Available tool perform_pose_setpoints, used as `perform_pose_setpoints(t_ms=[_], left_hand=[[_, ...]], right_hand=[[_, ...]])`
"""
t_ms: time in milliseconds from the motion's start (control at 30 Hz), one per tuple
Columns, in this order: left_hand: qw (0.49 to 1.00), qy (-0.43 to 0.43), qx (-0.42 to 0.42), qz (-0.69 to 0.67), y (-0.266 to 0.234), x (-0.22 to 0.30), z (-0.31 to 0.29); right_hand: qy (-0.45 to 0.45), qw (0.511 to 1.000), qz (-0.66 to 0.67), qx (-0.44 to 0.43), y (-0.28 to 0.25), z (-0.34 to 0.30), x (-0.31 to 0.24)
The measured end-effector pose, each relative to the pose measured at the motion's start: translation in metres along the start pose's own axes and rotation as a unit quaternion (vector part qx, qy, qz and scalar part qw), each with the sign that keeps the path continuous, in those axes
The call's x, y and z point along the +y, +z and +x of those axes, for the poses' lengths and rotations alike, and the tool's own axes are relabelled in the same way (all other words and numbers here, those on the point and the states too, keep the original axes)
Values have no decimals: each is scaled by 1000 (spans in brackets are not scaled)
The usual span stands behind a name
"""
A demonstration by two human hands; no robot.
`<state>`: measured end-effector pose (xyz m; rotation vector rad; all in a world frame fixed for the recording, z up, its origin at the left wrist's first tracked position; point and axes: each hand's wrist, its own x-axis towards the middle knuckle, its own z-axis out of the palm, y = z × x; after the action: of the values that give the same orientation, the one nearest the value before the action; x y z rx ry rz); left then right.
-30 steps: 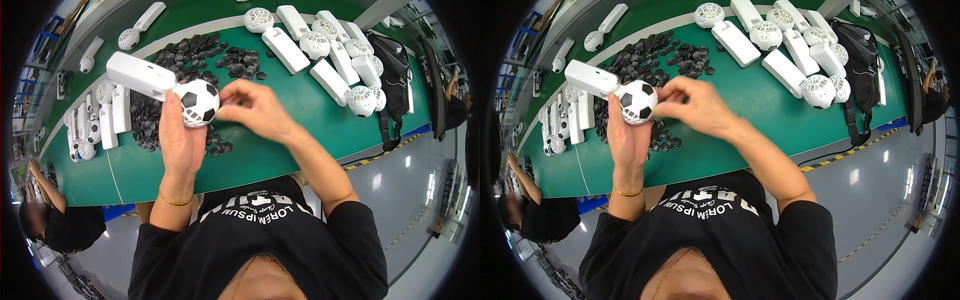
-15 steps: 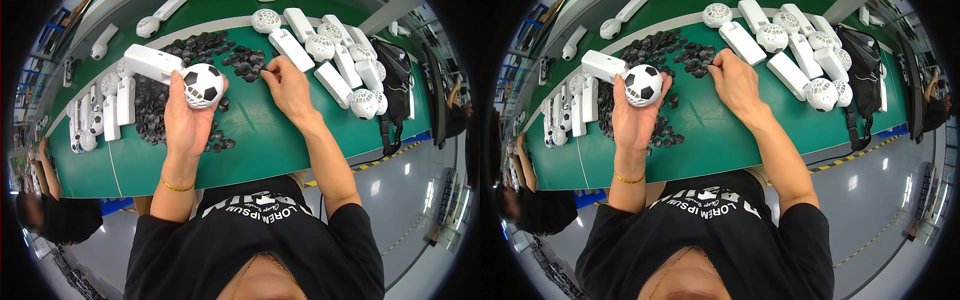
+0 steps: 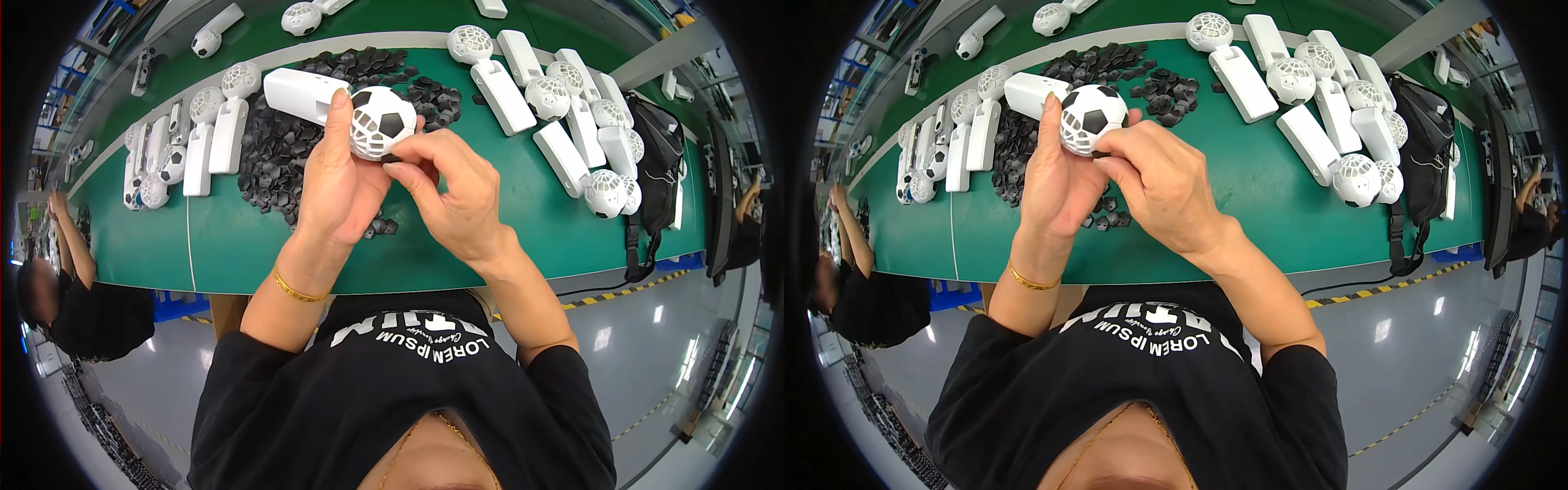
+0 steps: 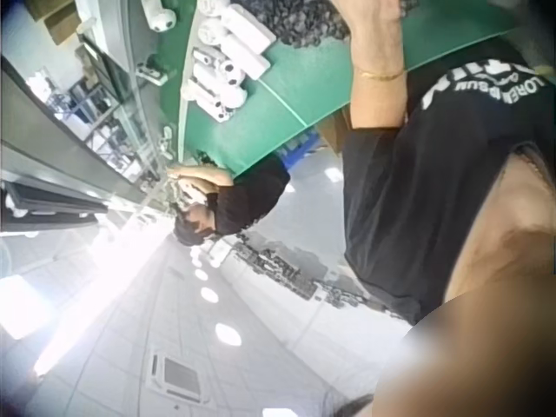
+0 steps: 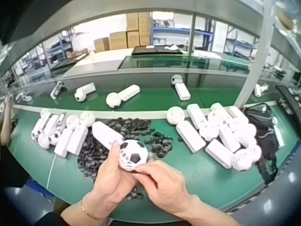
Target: Assembling small soccer ball-shaped security cameras by manually attaching housing and internal components.
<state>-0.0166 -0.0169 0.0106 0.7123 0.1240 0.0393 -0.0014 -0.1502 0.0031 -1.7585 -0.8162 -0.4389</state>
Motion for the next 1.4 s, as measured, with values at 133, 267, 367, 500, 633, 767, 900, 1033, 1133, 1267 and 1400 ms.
perform_pose_setpoints(t_ms=[133,267,367,500,633,767,900,1033,1133,1267,1400], left_hand=[[1000,-7,3,-6,2,1,1],[1000,-1,-3,-12,6,5,-2],[1000,-5,21,-15,0,2,-1],[999,-29,-8,-11,5,11,-12],[998,-44,-37,-7,6,21,-10],[975,-99,-139,143,3,56,-9],[884,76,-129,442,-16,113,-24],[602,306,-195,711,-3,105,-9],[750,108,-177,628,-5,87,-9],[735,210,-143,628,-23,78,-6],[849,114,-35,515,-38,81,-6]], right_hand=[[-4,999,-18,34,9,-1,6],[-60,996,-57,36,8,3,8],[-22,995,-93,29,1,8,3],[-15,997,40,-65,-5,17,13],[-70,980,79,-170,-7,45,21],[29,974,157,-158,-20,68,13],[124,941,276,-151,-30,77,0],[147,910,328,-209,-14,69,7],[151,887,338,-276,-14,66,4],[260,882,305,-248,-11,54,29],[242,927,-123,-258,2,17,50]])
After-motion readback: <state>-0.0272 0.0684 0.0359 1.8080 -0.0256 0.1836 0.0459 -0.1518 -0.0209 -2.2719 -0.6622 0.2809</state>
